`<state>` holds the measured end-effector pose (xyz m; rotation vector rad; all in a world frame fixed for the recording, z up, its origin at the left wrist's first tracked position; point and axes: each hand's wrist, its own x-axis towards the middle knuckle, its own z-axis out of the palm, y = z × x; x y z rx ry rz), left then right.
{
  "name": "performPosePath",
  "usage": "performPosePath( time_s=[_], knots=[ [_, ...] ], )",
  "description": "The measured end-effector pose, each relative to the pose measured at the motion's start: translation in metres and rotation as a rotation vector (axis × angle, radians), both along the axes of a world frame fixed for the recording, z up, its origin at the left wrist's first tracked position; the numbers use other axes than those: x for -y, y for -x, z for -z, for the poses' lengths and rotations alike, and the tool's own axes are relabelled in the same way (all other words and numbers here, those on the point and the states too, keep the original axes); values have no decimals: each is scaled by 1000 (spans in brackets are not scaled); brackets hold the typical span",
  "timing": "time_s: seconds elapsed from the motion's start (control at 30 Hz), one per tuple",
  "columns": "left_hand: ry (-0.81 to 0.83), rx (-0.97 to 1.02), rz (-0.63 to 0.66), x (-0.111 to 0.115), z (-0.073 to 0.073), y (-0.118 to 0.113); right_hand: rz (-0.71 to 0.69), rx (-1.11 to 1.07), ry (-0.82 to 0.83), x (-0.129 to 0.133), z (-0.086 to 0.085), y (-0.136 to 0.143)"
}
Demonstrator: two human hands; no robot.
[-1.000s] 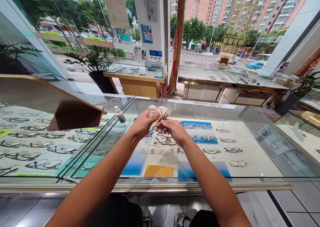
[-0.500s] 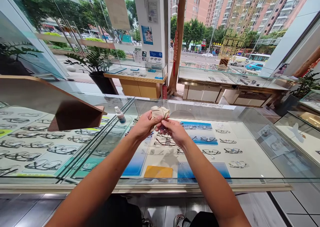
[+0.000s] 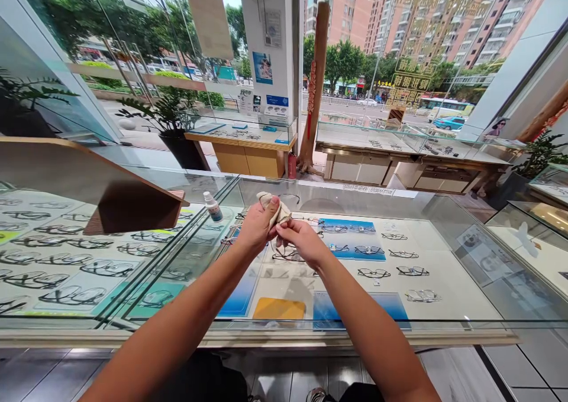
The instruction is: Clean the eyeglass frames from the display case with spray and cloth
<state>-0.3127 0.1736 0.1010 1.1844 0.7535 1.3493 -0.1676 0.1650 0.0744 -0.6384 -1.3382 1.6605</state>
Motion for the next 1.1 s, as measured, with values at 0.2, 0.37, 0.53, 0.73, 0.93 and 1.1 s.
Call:
performPosePath(
  time_s=[0.2,0.37,0.53,0.73,0.93,1.1],
  knots=[
    [39,83,138,-5,-3,1,37,-34,-11,-2,-6,-7],
    [11,174,32,-13,1,5,158,-78,-22,-5,-20,-22],
    [41,88,67,-10,8,4,346,-137,-78,-12,-23,-31],
    [-15,-50,158,0,10,-1,408,-133,-132,-19,-16,-31],
    [94,17,198,3,10,-4,418,-77,-162,-21,-10,-26],
    [122,59,224,6,4,-4,459,-106,-128,-23,-9,-24]
  ],
)
